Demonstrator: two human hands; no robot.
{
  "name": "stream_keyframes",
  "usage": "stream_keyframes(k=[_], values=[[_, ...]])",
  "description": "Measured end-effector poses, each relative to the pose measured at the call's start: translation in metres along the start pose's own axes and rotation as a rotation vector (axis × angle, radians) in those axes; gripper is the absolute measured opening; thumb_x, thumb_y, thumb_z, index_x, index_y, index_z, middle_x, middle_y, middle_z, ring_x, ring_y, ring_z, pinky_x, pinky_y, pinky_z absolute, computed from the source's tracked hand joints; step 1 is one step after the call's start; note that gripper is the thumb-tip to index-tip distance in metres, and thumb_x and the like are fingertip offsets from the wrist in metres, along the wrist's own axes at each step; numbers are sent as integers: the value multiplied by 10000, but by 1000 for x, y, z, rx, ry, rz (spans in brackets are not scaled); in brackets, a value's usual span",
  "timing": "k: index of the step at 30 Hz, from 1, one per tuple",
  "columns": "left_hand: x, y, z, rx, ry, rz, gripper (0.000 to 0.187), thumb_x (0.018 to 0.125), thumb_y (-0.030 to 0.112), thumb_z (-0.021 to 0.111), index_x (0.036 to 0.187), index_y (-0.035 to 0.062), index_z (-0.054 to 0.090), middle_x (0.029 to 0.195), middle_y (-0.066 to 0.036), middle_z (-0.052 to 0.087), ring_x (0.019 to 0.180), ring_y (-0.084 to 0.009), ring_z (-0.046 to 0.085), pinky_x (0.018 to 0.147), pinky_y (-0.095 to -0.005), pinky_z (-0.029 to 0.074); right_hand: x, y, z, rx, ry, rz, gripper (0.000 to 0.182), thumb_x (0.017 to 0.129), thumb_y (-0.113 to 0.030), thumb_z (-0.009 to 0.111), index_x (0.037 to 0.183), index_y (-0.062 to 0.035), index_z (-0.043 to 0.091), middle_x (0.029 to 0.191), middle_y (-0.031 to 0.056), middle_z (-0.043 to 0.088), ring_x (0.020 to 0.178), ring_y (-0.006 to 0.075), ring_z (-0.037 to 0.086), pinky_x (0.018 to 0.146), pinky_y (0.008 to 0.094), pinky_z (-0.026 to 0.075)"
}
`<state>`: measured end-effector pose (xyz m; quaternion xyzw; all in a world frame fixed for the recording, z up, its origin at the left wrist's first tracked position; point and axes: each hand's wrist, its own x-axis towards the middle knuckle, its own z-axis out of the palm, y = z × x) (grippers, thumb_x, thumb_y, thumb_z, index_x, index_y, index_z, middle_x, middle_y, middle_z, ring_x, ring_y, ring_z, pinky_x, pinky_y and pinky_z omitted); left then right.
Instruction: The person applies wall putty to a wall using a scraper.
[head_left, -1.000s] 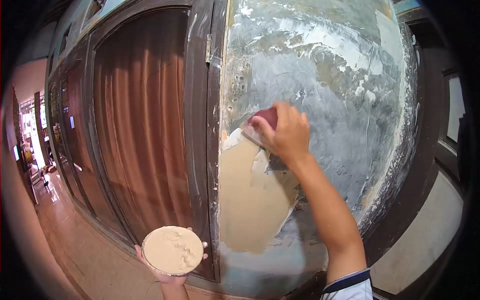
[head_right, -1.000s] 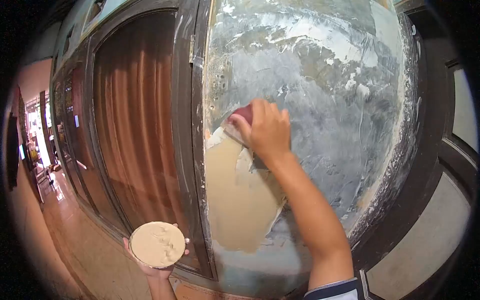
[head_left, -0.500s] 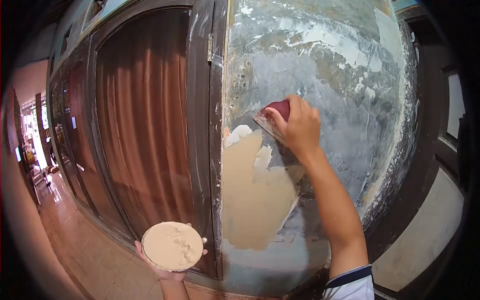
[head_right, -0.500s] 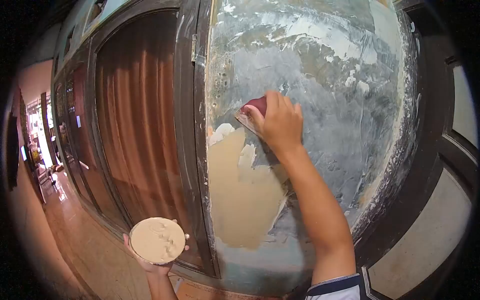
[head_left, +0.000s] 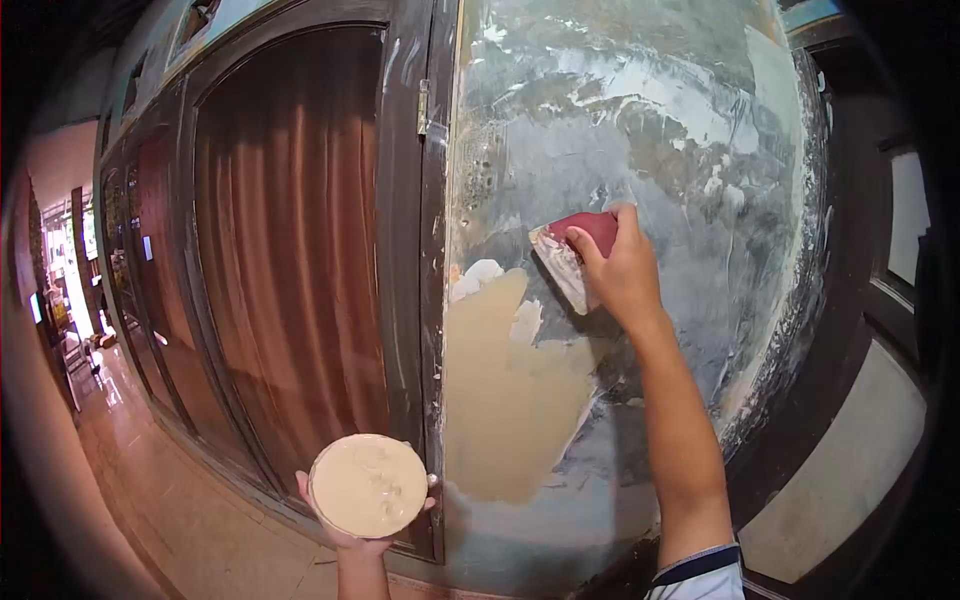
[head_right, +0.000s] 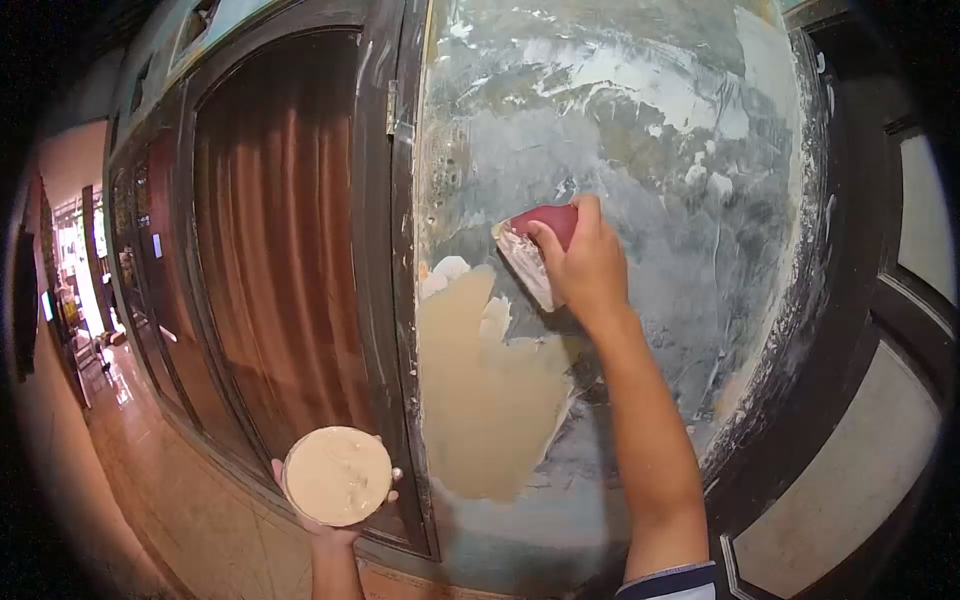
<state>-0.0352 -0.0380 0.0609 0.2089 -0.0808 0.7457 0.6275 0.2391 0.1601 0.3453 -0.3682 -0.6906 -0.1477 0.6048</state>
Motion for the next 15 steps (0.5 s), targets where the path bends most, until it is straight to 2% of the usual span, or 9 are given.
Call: stream_keyframes(k=[2, 3, 4, 6, 7, 9, 11, 12, 15], values=[[8, -10, -3, -80, -22, -104, 1157, 787, 955, 473, 1588, 123, 397, 1555, -327, 428, 1261, -721, 469, 937, -888, 417, -19, -4, -5, 306, -219, 180, 518, 933, -346, 813, 1195, 36, 580, 1065, 209, 721, 938, 297, 716, 808, 416, 567], [16, -17, 8, -227, -60, -183, 1166, 782, 955, 476, 1586, 114, 404, 1553, -316, 444, 1272, -716, 466, 959, -884, 404, -32, -1, -2, 443, -388, 287, 515, 922, -330, 826, 1207, 26, 587, 1040, 163, 719, 930, 201, 688, 794, 377, 567], [25, -22, -9, -70, -61, -203, 1166, 789, 951, 467, 1577, 94, 414, 1550, -309, 456, 1280, -708, 467, 972, -877, 399, -53, 7, 11, 604, -528, 376, 517, 924, -341, 828, 1207, 21, 591, 1046, 138, 730, 915, 171, 689, 778, 352, 570], [36, -36, -9, -58, -46, -246, 1140, 830, 925, 453, 1567, 56, 426, 1516, -334, 490, 1230, -695, 525, 919, -857, 451, -91, -2, 12, 677, -801, 557, 493, 937, -347, 824, 1191, 13, 602, 1025, 116, 743, 879, 146, 694, 763, 325, 568], [40, -44, -5, -52, -83, -286, 1139, 832, 929, 438, 1571, 62, 427, 1504, -315, 515, 1236, -663, 546, 929, -837, 466, -120, 9, 27, 858, -844, 550, 449, 955, -338, 812, 1160, 8, 614, 1027, 109, 750, 888, 141, 698, 764, 312, 570], [42, -54, -4, -53, -77, -331, 1141, 833, 930, 430, 1571, 59, 425, 1509, -309, 513, 1229, -653, 557, 932, -830, 471, -162, 15, 34, 887, -967, 605, 329, 1026, -258, 729, 1214, 1, 653, 1105, 75, 771, 941, 105, 705, 816, 290, 578], [43, -61, -4, -46, -70, -382, 1153, 835, 933, 415, 1574, 47, 413, 1522, -298, 503, 1204, -625, 589, 920, -816, 491, -190, 23, 43, 1035, -1099, 651, 310, 1052, -250, 686, 1227, 1, 730, 1081, 57, 781, 893, 80, 707, 780, 262, 578], [45, -64, -7, 82, -102, -356, 1152, 838, 926, 421, 1580, 45, 403, 1529, -294, 495, 1193, -622, 596, 906, -810, 501, -201, 22, 43, 1072, -1128, 711, 310, 1057, -247, 676, 1235, -2, 745, 1071, 54, 783, 870, 75, 707, 762, 254, 577], [38, -63, -12, -22, -78, -414, 1149, 840, 922, 426, 1575, 40, 408, 1531, -298, 492, 1202, -633, 586, 903, -809, 505, -223, 19, 34, 990, -1096, 865, 292, 1043, -203, 689, 1247, -1, 744, 1092, 54, 779, 892, 87, 700, 765, 269, 566]])
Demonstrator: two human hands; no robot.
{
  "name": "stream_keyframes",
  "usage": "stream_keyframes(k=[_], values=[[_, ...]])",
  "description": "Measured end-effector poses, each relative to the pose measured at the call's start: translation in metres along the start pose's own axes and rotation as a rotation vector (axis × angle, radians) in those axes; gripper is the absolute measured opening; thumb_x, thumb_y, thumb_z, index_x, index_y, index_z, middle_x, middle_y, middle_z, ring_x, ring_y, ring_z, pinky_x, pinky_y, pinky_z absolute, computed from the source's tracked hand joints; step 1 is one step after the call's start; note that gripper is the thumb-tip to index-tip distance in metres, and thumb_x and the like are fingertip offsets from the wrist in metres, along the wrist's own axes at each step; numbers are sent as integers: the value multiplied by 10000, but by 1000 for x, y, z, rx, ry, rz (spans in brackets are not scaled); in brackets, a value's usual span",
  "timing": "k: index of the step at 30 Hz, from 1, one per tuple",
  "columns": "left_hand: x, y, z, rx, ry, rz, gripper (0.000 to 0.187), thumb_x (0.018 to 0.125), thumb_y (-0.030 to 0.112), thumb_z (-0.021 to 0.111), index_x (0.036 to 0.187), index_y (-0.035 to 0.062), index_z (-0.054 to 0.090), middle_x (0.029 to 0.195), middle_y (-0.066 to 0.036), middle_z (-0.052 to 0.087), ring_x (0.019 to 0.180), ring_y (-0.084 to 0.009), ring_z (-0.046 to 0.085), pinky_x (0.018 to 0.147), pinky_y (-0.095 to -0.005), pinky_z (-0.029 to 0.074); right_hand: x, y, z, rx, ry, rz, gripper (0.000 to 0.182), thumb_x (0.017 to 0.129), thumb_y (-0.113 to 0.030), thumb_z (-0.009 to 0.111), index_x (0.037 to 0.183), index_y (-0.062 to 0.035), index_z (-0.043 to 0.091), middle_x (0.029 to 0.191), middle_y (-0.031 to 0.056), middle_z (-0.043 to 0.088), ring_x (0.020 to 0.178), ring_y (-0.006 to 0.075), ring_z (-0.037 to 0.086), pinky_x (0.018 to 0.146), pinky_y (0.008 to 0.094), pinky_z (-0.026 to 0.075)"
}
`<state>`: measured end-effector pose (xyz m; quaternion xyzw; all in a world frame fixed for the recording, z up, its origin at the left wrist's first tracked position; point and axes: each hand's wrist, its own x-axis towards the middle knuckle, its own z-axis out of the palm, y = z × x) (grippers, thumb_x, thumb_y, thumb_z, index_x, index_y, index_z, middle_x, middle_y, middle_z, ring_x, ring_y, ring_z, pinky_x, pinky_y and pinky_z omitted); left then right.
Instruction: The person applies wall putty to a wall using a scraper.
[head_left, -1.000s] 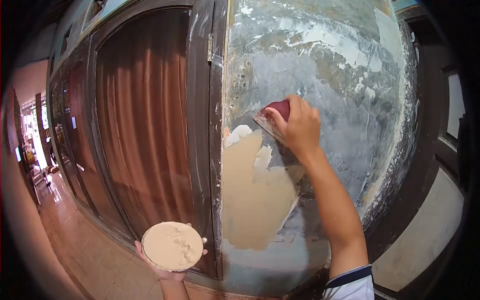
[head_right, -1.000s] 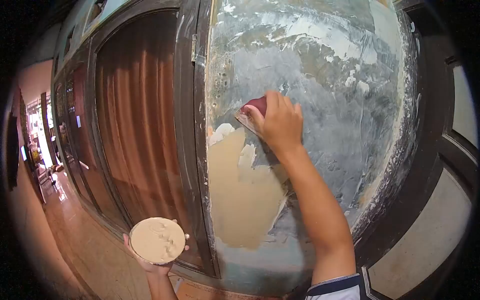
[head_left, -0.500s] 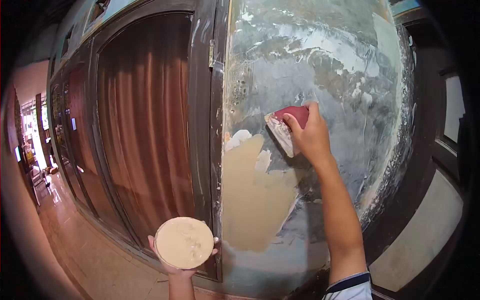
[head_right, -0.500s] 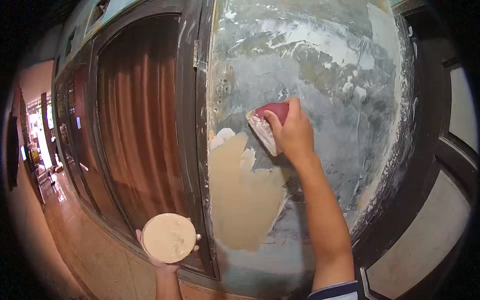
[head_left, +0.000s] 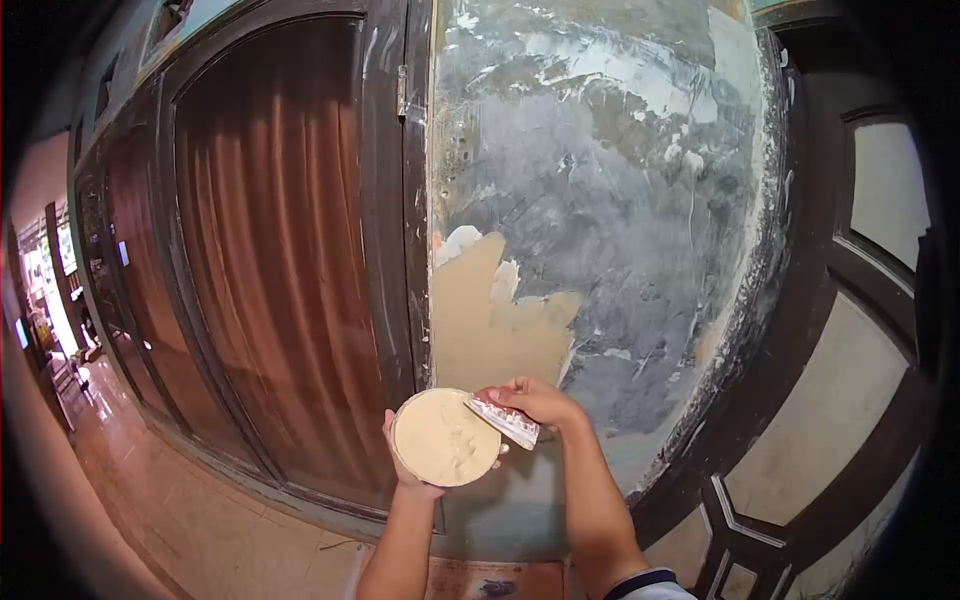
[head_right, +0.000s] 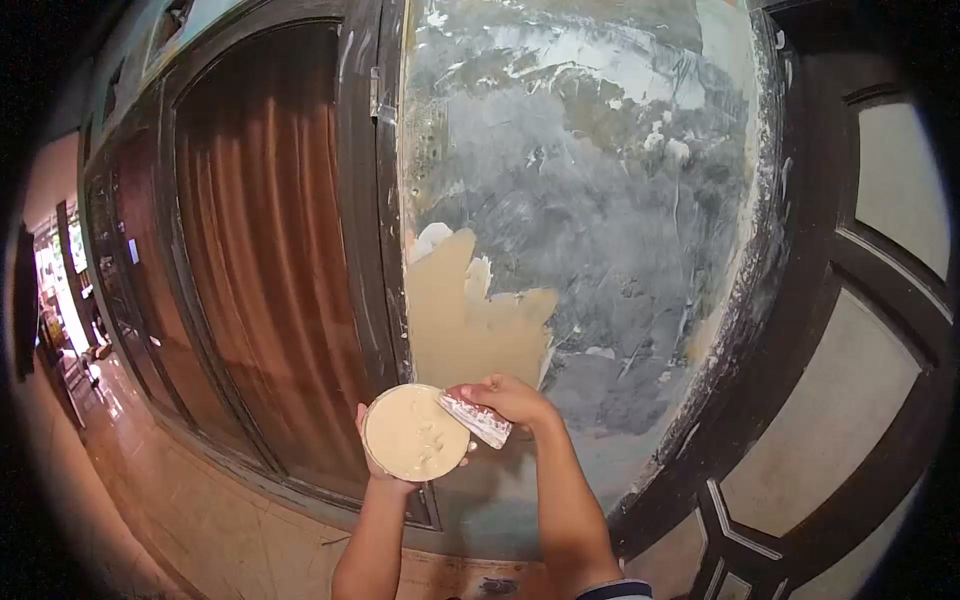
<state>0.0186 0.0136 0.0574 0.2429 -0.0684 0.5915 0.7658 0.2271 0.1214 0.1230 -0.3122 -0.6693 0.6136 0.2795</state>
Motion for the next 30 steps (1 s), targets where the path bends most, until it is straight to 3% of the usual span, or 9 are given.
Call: stream_keyframes(k=[5, 7, 13, 16, 19, 21, 24, 27, 30], values=[[-33, -3, -4, -58, 8, -50, 1102, 842, 916, 433, 1561, 81, 447, 1530, -287, 502, 1227, -663, 554, 925, -825, 483, -9, 51, -3, -4, 181, 29, 302, 1030, -197, 709, 1235, 24, 725, 1073, 78, 775, 815, 114, 709, 676, 276, 555], [-48, -3, -20, -108, -11, -67, 1079, 846, 911, 439, 1558, 101, 457, 1520, -276, 517, 1237, -667, 544, 924, -834, 473, -20, 71, 5, -10, 441, 78, 291, 1038, -195, 687, 1236, 16, 713, 1053, 93, 780, 838, 125, 713, 729, 281, 571], [-84, -19, -44, 18, 201, 11, 1166, 815, 963, 405, 1547, 57, 439, 1490, -314, 521, 1243, -703, 510, 951, -816, 474, -71, 119, 57, -9, 706, -240, 198, 989, -106, 727, 1135, 18, 677, 970, 97, 764, 863, 142, 696, 774, 308, 559], [-100, -33, -57, -32, 183, -24, 1192, 805, 984, 380, 1559, 61, 420, 1491, -335, 507, 1251, -721, 486, 980, -812, 460, -97, 128, 76, -307, 901, -165, 144, 967, -78, 729, 1075, 16, 713, 923, 126, 756, 842, 150, 687, 780, 312, 549], [-115, -46, -66, -60, 179, -33, 1192, 805, 987, 373, 1567, 71, 407, 1511, -328, 487, 1272, -726, 462, 987, -820, 446, -121, 125, 99, -455, 914, -224, 129, 971, -60, 714, 1070, 16, 748, 922, 131, 766, 832, 154, 689, 779, 312, 551], [-120, -49, -70, -8, 155, -33, 1197, 797, 1000, 364, 1564, 82, 407, 1513, -294, 500, 1276, -705, 481, 984, -801, 469, -129, 125, 104, -423, 869, -234, 144, 938, -33, 725, 1067, -8, 783, 952, 134, 783, 879, 214, 718, 835, 343, 561], [-124, -48, -66, -9, 155, -36, 1220, 789, 1006, 361, 1571, 70, 388, 1526, -300, 482, 1278, -706, 478, 980, -804, 470, -146, 109, 115, -826, 755, -516, 232, 851, 18, 734, 1061, -54, 801, 1078, 117, 786, 1064, 352, 692, 995, 429, 527], [-121, -45, -52, 179, 181, 4, 1244, 777, 1012, 369, 1579, 61, 374, 1545, -303, 459, 1290, -705, 468, 992, -809, 459, -151, 105, 122, -893, 773, -566, 241, 847, 25, 732, 1060, -64, 803, 1116, 113, 777, 1078, 345, 684, 1023, 430, 509], [-119, -44, -53, -67, 160, 5, 1181, 805, 985, 375, 1558, 77, 414, 1557, -286, 458, 1315, -641, 486, 991, -833, 435, -156, 99, 128, -895, 731, -540, 304, 820, 37, 735, 1090, -82, 807, 1162, 104, 765, 1148, 353, 642, 1063, 438, 491]])
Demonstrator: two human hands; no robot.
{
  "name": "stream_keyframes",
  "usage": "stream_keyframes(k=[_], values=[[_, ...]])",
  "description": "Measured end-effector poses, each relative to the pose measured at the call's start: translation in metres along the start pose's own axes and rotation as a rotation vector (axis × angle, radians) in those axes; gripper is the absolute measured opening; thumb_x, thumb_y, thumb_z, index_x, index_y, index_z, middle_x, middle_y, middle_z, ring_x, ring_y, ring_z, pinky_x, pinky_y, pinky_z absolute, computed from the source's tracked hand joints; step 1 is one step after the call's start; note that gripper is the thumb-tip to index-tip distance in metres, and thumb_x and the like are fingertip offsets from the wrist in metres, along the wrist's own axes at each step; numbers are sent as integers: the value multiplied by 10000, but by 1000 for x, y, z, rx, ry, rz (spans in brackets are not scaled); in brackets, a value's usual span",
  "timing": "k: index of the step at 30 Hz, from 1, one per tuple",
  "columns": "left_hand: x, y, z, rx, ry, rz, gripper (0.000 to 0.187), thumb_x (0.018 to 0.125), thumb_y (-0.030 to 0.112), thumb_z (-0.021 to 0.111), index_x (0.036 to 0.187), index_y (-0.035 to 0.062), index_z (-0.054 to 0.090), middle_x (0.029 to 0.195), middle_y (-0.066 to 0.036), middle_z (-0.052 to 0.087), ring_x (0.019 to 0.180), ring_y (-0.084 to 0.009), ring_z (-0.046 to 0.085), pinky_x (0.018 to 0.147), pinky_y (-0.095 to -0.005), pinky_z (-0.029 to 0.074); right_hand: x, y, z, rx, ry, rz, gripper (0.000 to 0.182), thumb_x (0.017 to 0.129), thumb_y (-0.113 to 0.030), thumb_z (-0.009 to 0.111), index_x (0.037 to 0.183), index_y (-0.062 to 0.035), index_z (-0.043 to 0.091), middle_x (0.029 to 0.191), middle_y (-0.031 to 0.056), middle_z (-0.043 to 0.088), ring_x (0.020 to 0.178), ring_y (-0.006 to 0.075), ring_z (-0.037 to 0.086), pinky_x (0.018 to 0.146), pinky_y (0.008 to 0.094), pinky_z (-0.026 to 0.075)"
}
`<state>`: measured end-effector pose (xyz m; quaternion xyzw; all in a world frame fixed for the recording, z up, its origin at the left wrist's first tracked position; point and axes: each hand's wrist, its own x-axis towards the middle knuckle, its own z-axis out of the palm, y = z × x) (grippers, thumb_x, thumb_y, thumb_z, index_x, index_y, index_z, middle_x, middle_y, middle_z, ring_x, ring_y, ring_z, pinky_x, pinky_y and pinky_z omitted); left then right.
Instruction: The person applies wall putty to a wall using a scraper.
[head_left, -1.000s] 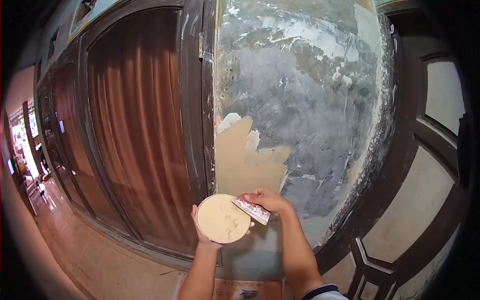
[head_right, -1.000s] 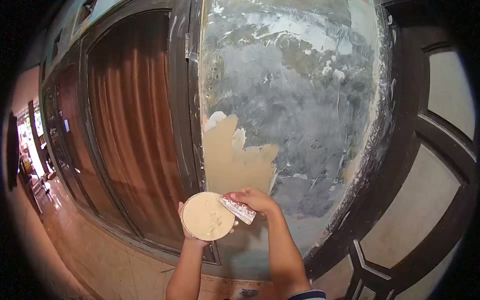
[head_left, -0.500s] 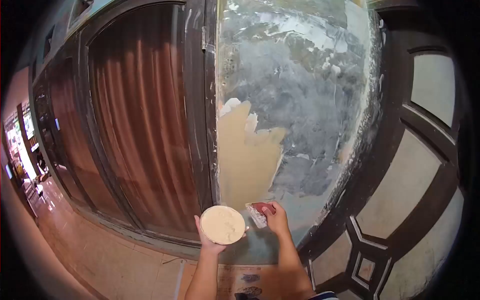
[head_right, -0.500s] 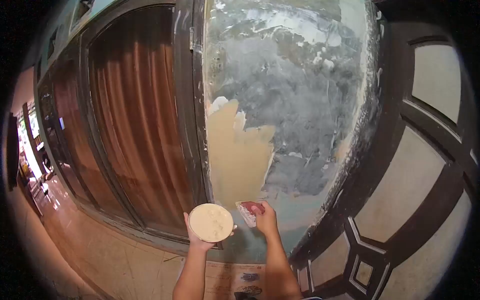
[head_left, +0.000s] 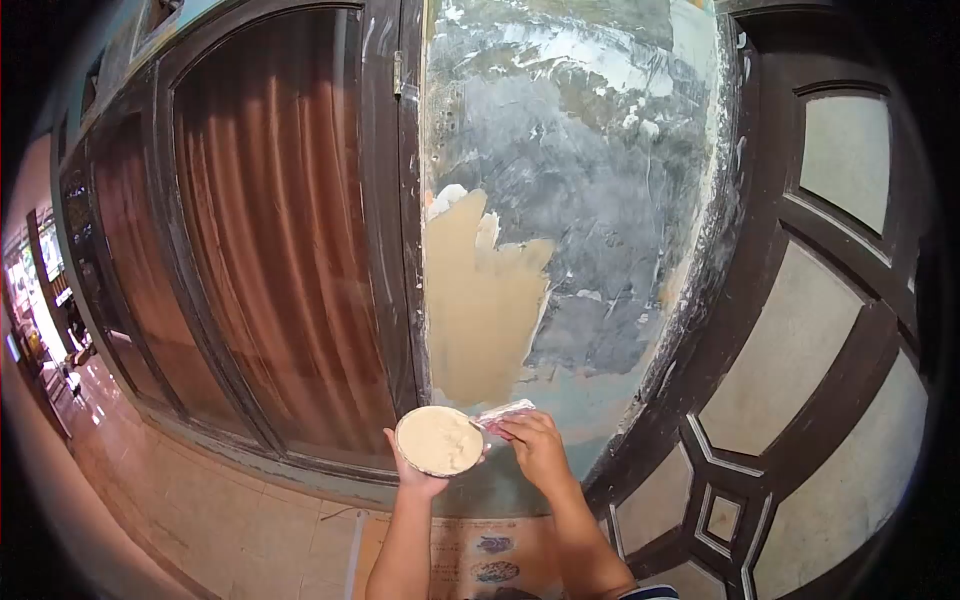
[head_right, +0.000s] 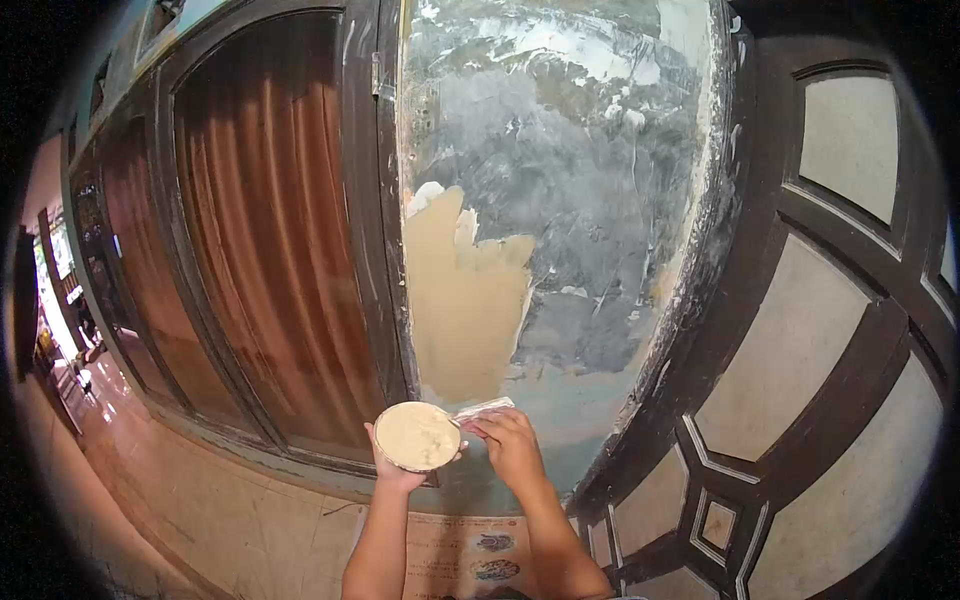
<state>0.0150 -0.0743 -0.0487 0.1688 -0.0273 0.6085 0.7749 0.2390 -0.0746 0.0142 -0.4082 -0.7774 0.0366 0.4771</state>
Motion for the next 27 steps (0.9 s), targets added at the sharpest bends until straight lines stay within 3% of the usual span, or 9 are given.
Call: stream_keyframes(k=[1, 2, 7, 10, 22, 24, 27], values=[[1, 0, -1, -224, -23, -29, 1123, 832, 964, 373, 1537, 93, 453, 1558, -270, 468, 1316, -604, 506, 985, -846, 424, 0, -1, -1, -3, -13, -2, 335, 804, 50, 726, 1100, -83, 808, 1178, 102, 761, 1175, 361, 621, 1071, 440, 490], [3, 0, -2, -6, 30, 28, 1119, 831, 966, 367, 1528, 95, 470, 1549, -263, 482, 1314, -571, 523, 977, -840, 436, 0, 4, 0, -7, -23, -43, 343, 790, 48, 729, 1099, -78, 807, 1191, 102, 753, 1183, 358, 616, 1072, 445, 489], [15, -3, 2, 70, 10, 52, 1153, 822, 975, 357, 1551, 84, 434, 1551, -271, 475, 1310, -589, 519, 975, -833, 443, 3, 11, -4, 4, -20, -77, 356, 781, 54, 726, 1103, -77, 806, 1175, 103, 749, 1181, 355, 616, 1064, 454, 497], [23, -10, 10, 178, 34, 30, 1188, 807, 995, 332, 1559, 79, 408, 1534, -271, 488, 1325, -549, 537, 954, -820, 474, 8, 18, -11, -50, -29, -122, 355, 775, 67, 708, 1082, -82, 809, 1163, 95, 747, 1175, 353, 617, 1061, 461, 500], [61, -43, 11, 119, -134, -121, 1300, 702, 1039, 413, 1558, 62, 409, 1526, -266, 502, 1269, -562, 580, 940, -788, 515, 26, 42, -41, -102, -29, -115, 293, 770, 13, 688, 974, -140, 832, 1130, 58, 747, 1207, 347, 579, 1069, 463, 470], [64, -46, 16, 91, -163, -199, 1275, 713, 1019, 449, 1556, 63, 405, 1479, -290, 538, 1183, -627, 598, 856, -774, 550, 29, 43, -46, -102, -28, -102, 305, 763, 22, 683, 971, -142, 833, 1129, 59, 747, 1208, 346, 579, 1073, 462, 469], [67, -53, 16, 82, -123, -192, 1282, 710, 1019, 453, 1564, 65, 394, 1482, -299, 533, 1184, -638, 593, 862, -777, 546, 26, 57, -45, -101, -25, -108, 326, 753, 47, 672, 969, -135, 837, 1138, 64, 748, 1219, 345, 577, 1088, 462, 465]])
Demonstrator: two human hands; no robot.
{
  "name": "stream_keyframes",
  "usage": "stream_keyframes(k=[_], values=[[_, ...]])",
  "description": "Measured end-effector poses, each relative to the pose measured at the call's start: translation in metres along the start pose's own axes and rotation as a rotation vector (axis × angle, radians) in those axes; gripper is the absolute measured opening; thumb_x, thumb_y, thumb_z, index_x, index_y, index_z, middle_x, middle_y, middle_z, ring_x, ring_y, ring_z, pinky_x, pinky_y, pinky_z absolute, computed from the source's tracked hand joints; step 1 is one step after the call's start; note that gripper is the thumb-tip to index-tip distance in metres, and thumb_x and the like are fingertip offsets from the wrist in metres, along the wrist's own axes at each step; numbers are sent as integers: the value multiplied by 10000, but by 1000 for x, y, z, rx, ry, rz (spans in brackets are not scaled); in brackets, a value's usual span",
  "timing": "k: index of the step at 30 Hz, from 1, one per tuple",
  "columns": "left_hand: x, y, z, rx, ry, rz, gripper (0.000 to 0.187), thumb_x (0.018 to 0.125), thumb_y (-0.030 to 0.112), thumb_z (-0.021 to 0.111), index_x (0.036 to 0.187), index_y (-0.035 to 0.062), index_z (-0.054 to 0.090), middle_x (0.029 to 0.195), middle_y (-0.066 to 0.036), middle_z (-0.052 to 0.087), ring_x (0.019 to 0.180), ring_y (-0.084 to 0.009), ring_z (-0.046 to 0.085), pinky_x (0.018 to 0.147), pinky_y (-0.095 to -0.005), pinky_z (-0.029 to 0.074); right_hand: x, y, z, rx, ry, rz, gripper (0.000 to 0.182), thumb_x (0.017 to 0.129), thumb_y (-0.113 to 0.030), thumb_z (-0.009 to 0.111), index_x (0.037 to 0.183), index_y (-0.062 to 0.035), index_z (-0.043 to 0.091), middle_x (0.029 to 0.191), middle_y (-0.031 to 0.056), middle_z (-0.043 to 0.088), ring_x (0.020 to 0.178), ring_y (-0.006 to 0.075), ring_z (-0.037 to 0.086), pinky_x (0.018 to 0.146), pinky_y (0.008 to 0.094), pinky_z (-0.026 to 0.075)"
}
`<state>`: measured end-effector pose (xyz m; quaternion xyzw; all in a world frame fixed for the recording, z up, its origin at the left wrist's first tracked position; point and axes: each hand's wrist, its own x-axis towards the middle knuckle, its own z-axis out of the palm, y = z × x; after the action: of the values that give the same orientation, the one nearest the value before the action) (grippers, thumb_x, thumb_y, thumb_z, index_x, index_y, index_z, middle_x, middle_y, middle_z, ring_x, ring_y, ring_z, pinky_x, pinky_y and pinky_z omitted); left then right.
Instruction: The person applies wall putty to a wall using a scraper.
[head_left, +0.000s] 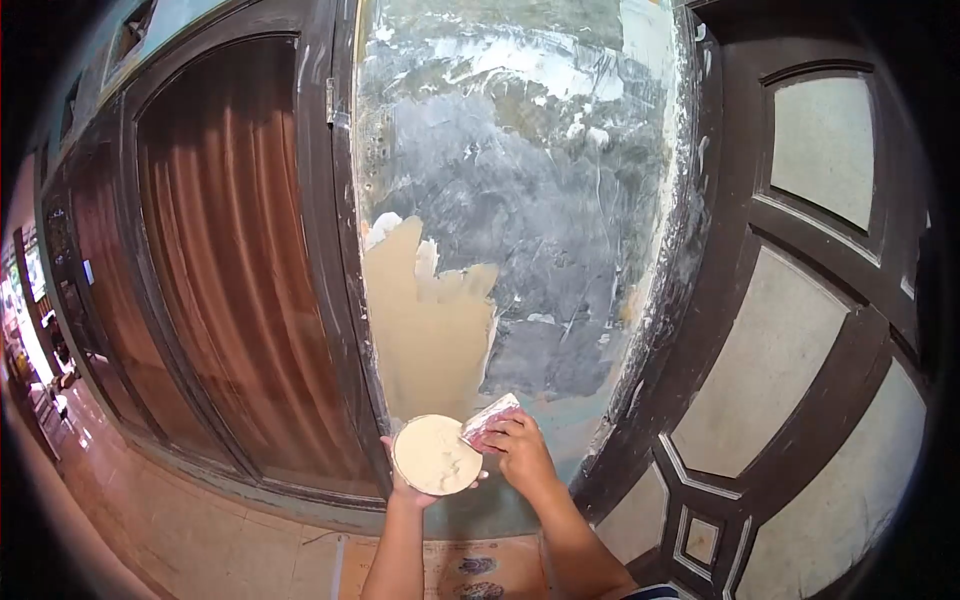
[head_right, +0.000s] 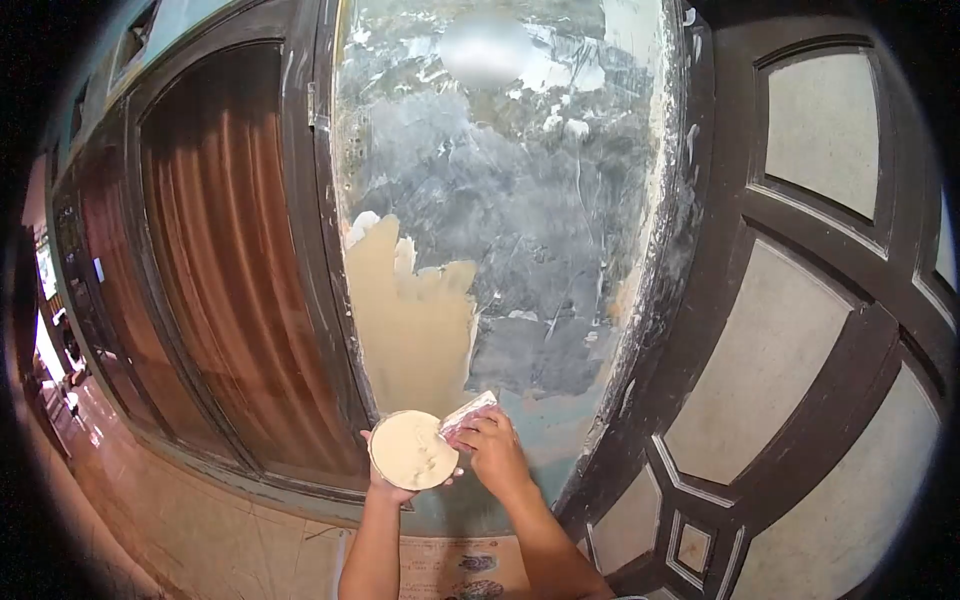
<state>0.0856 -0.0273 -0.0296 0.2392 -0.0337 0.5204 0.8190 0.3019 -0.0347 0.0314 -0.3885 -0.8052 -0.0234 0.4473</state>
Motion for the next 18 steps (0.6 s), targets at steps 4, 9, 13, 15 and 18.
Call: stream_keyframes(k=[4, 9, 13, 15, 18], values=[[7, -7, -5, 1, -86, -90, 1283, 708, 1024, 444, 1568, 73, 394, 1492, -292, 526, 1178, -634, 596, 871, -795, 531, -3, 7, -6, 19, 8, 36, 342, 746, 57, 668, 978, -128, 839, 1141, 68, 751, 1228, 345, 576, 1095, 461, 468], [12, -25, 2, -142, -45, -73, 1260, 728, 1013, 452, 1581, 88, 375, 1480, -288, 537, 1150, -629, 612, 849, -809, 530, -3, 13, -12, -24, 15, 49, 332, 743, 51, 686, 973, -130, 842, 1124, 64, 756, 1211, 342, 589, 1092, 453, 477], [18, -31, -13, -122, -233, -161, 1309, 717, 1058, 325, 1628, 118, 323, 1569, -283, 456, 1268, -647, 534, 940, -833, 467, -4, 21, -15, 75, 37, 25, 369, 729, 106, 682, 1001, -97, 829, 1152, 82, 750, 1209, 356, 586, 1118, 457, 459], [16, -39, 0, -209, -213, -144, 1297, 726, 1053, 317, 1629, 121, 324, 1566, -280, 462, 1271, -642, 536, 942, -829, 468, -4, 25, -16, 69, 35, 19, 350, 739, 100, 699, 997, -97, 829, 1154, 79, 751, 1204, 351, 590, 1118, 455, 459], [18, -53, -1, -242, -133, -81, 1237, 766, 1032, 295, 1627, 144, 339, 1568, -253, 475, 1287, -592, 556, 951, -821, 469, -6, 29, -16, 106, 86, 29, 307, 747, 83, 744, 984, -93, 830, 1136, 72, 757, 1200, 348, 605, 1094, 445, 483]])
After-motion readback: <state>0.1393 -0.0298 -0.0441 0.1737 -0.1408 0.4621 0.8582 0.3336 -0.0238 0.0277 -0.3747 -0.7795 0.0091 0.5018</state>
